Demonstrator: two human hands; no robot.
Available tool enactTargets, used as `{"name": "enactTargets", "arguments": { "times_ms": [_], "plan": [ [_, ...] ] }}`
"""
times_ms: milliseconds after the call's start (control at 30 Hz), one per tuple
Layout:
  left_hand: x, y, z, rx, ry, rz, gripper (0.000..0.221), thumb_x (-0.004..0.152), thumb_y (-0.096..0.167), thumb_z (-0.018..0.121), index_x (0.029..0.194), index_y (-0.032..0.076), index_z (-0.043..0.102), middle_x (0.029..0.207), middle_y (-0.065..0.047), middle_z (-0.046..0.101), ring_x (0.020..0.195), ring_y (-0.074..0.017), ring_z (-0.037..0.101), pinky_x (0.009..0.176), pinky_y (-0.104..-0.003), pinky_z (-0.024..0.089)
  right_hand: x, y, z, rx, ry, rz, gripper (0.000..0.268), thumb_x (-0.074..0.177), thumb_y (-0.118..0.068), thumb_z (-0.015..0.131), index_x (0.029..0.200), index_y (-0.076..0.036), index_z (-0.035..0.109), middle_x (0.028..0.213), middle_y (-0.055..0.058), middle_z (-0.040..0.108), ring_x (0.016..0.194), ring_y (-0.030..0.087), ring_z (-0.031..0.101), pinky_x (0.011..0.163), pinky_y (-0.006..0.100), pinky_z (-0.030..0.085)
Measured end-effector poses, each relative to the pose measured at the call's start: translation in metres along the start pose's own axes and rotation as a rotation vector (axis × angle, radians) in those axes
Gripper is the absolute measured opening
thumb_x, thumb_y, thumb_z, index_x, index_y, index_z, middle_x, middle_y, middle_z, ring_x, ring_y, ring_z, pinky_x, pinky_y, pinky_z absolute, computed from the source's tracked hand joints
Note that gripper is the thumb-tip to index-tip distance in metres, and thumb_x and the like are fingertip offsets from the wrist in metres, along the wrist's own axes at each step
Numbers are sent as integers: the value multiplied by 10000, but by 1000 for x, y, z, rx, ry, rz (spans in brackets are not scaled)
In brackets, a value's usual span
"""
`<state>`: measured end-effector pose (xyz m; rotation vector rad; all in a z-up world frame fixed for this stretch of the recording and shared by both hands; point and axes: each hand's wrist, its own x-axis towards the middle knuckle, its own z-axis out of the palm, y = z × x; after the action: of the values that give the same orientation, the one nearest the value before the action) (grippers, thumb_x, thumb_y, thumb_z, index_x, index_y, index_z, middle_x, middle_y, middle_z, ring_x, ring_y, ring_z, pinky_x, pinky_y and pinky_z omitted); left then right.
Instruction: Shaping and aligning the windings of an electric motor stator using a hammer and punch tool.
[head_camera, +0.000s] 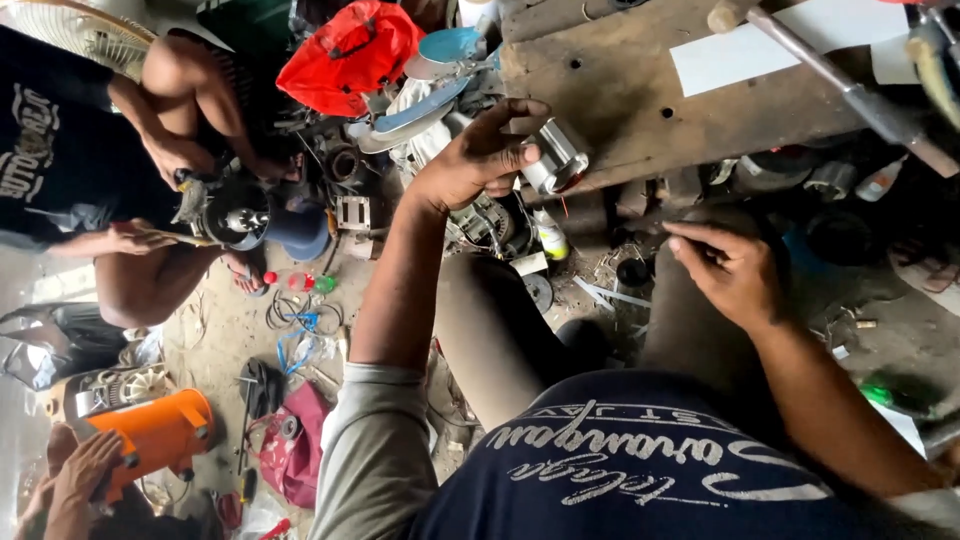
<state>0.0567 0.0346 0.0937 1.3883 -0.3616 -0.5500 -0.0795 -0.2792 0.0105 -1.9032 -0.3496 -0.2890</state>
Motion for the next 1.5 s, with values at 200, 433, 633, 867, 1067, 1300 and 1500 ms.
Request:
{"name": "enactTargets", "arguments": {
  "times_ms": [200, 433, 633, 867, 1067, 1300, 1500],
  "plan": [
    [5, -21, -4, -108, 103, 17, 596, 953, 196, 771, 1423, 29, 445, 882, -78, 454, 488, -98, 464, 391, -267, 467, 30, -15, 33, 34, 137, -86, 233, 964, 10, 717, 1169, -47, 812, 876, 186, 756, 801, 274, 727, 635, 363, 569],
    [8, -45, -18, -52, 232, 103, 365, 993, 60, 653, 1314, 61, 480, 934, -113, 531, 559, -140, 526, 419, -272, 483, 74, -21, 73, -15, 233, -171, 134, 946, 14, 708, 1063, -32, 755, 840, 200, 735, 742, 360, 736, 536, 410, 591],
    [1, -17, 14, 864, 595, 206, 427, 912, 162, 762, 1273, 174, 533, 873, -165, 743, 804, -382, 754, 754, -455, 589, 81, -11, 76, -69, 248, -155, 69, 951, -26, 710, 998, -73, 725, 782, 160, 720, 682, 337, 729, 473, 371, 581],
    [-20, -66, 54, 606, 594, 777, 348, 997, 89, 669, 1293, 10, 505, 1176, -194, 621, 1152, -367, 633, 1041, -490, 481, 81, -7, 75, -97, 259, -76, 33, 946, -95, 731, 979, -101, 732, 736, 128, 716, 596, 288, 710, 452, 361, 573],
    [-18, -62, 54, 611, 541, 635, 565, 879, 224, 853, 1323, 28, 565, 1246, -184, 638, 1196, -331, 607, 1090, -519, 421, 79, -3, 73, -86, 257, -55, 61, 946, -90, 703, 1002, -111, 716, 714, 128, 705, 597, 325, 708, 449, 387, 559],
    [5, -35, 61, 659, 479, 439, 404, 975, 253, 756, 1267, 2, 631, 1156, -223, 610, 1132, -425, 665, 1011, -557, 494, 72, 2, 61, -35, 234, 4, 143, 940, -62, 653, 1022, -108, 761, 763, 164, 729, 635, 337, 726, 483, 384, 581],
    [9, -30, 64, 359, 451, 273, 406, 949, 199, 799, 1259, -5, 635, 1148, -159, 650, 1119, -263, 622, 1026, -485, 485, 63, 8, 51, 21, 198, -18, 178, 926, -49, 644, 1028, -104, 779, 743, 156, 725, 661, 361, 731, 496, 371, 565]
  ]
}}
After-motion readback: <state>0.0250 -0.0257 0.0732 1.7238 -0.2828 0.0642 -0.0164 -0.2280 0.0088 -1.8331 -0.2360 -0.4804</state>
